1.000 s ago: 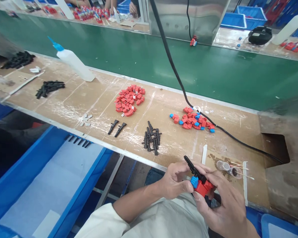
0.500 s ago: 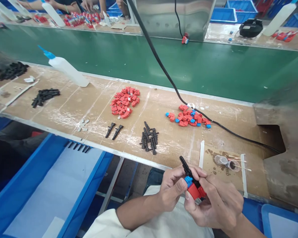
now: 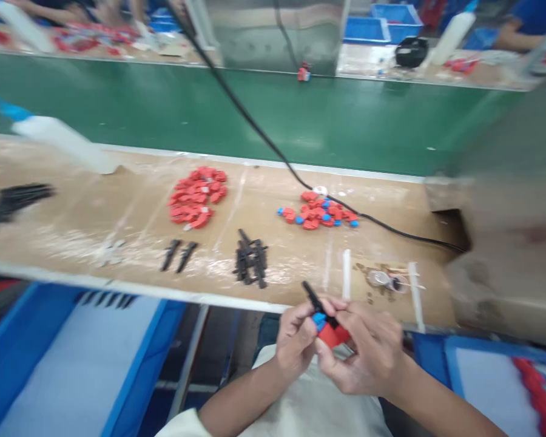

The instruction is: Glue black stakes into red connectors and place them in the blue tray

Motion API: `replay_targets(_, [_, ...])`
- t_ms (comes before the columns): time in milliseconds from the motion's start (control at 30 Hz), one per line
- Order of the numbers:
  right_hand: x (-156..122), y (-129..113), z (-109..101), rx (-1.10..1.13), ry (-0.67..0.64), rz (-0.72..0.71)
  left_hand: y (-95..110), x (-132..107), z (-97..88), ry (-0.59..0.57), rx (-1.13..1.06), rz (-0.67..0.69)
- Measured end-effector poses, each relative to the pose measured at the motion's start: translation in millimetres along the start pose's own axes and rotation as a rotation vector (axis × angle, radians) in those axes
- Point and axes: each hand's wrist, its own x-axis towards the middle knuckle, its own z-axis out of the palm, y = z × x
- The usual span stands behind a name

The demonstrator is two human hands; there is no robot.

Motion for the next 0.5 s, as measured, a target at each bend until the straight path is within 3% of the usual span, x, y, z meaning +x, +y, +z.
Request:
replay_targets(100, [-15, -12, -15, 0.162, -0.004, 0.041, -10, -24, -15.3, -0.002, 0.119, -0.019])
replay_targets(167, [-28, -18, -30, 0.215, 0.002, 0.139, -21, -27, -25.0, -0.037, 0.151, -0.112])
replay_targets(267, [-63, -27, -64, 0.232, 0.015, 0.394, -39, -20, -19.9, -0.309, 0.069, -0.201])
replay_targets(333, [-100, -33, -92, 0.138, 0.037, 0.653, -47, -16, -7.1, -0.531, 0.030, -0.238])
replay_targets(400, [-148, -32, -123, -0.175, 0.077, 1.035, -52, -14, 5.0, -0.703, 0.042, -0.272])
replay_targets(433, [-174, -30, -140, -0.401, 0.083, 1.277, -53, -13, 9.5, -0.760, 0.063, -0.293])
replay_targets(500, [-225, -23, -175, -0.627, 0.119, 1.511, -56, -13, 14.9, -0.816, 0.116, -0.348])
